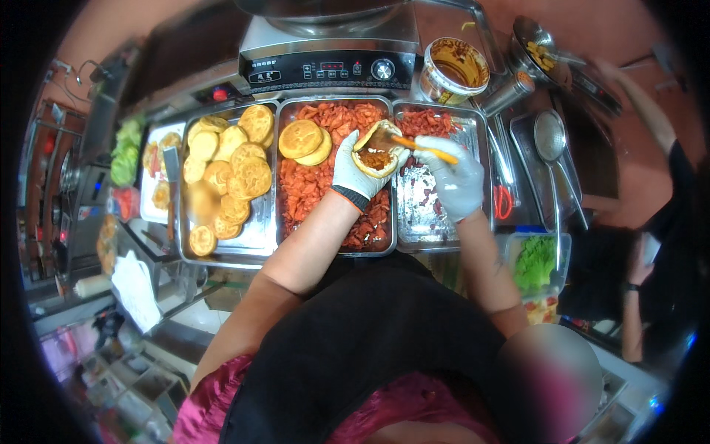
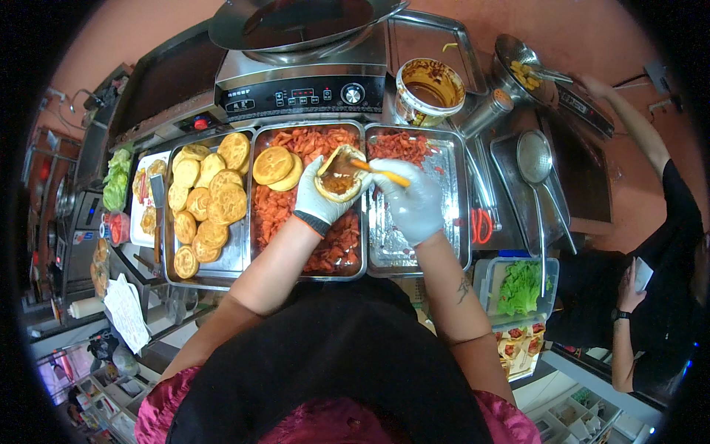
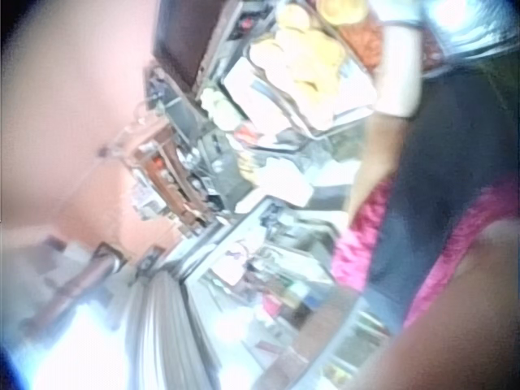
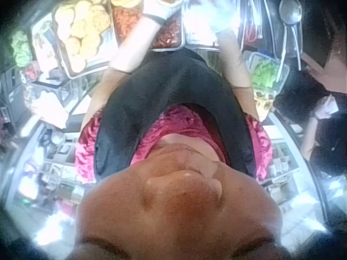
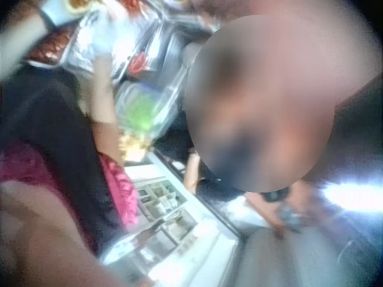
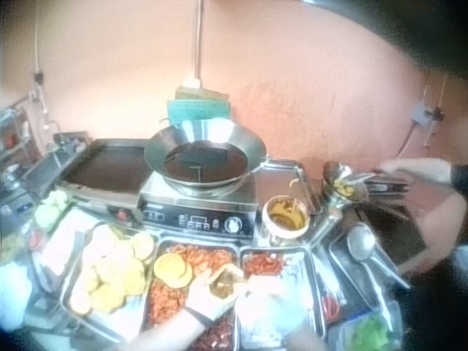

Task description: The person assembles tacos by hand, starting with a round bread base. They add a spread, lettuce, and shredded meat, then place the finished tacos into a cardboard tray. The process is repeated for multiple tacos.

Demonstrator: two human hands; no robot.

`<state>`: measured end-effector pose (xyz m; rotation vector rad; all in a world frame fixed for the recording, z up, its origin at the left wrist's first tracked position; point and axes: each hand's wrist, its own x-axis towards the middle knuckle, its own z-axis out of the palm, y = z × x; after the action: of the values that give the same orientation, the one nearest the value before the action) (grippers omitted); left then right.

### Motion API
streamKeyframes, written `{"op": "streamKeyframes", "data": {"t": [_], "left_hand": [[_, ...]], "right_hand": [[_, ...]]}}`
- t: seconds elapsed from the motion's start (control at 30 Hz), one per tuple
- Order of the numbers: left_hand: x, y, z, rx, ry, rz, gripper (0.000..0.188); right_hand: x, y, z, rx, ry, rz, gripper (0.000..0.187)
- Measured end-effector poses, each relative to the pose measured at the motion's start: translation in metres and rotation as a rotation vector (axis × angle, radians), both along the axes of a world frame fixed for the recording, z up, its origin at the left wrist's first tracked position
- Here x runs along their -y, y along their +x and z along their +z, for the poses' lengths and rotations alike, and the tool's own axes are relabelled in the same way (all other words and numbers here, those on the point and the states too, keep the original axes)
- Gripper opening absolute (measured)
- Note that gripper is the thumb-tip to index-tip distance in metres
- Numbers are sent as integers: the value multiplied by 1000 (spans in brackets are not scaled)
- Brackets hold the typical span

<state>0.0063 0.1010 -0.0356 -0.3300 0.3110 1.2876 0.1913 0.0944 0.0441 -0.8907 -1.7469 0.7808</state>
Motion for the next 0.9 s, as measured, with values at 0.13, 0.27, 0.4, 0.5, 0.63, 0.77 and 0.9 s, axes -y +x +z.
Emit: {"op": "streamKeyframes", "data": {"t": [0.13, 0.27, 0.4, 0.5, 0.63, 0.77, 0.9], "left_hand": [[0, -12, -3, -39, -83, 70, 62], [10, -21, 6, -76, -76, 109, 64], [16, -14, 18, -99, -97, 43, 65], [21, -15, 18, -90, -104, 9, 65], [19, -14, 16, -120, -150, 14, 63], [25, -19, -3, -41, -125, -46, 62], [35, -24, -2, -117, -191, -71, 60]], "right_hand": [[-20, 16, 14, -188, -129, -95, 24], [-96, 35, 11, -160, -109, -224, 21], [-194, 61, -48, 16, -295, -296, 24], [-206, 76, -72, -67, -440, -366, 22], [-135, 84, -74, -401, -500, -321, 20], [-4, 142, -100, 47, -87, -347, 18], [99, 221, -100, 36, -285, -892, 16]]}}
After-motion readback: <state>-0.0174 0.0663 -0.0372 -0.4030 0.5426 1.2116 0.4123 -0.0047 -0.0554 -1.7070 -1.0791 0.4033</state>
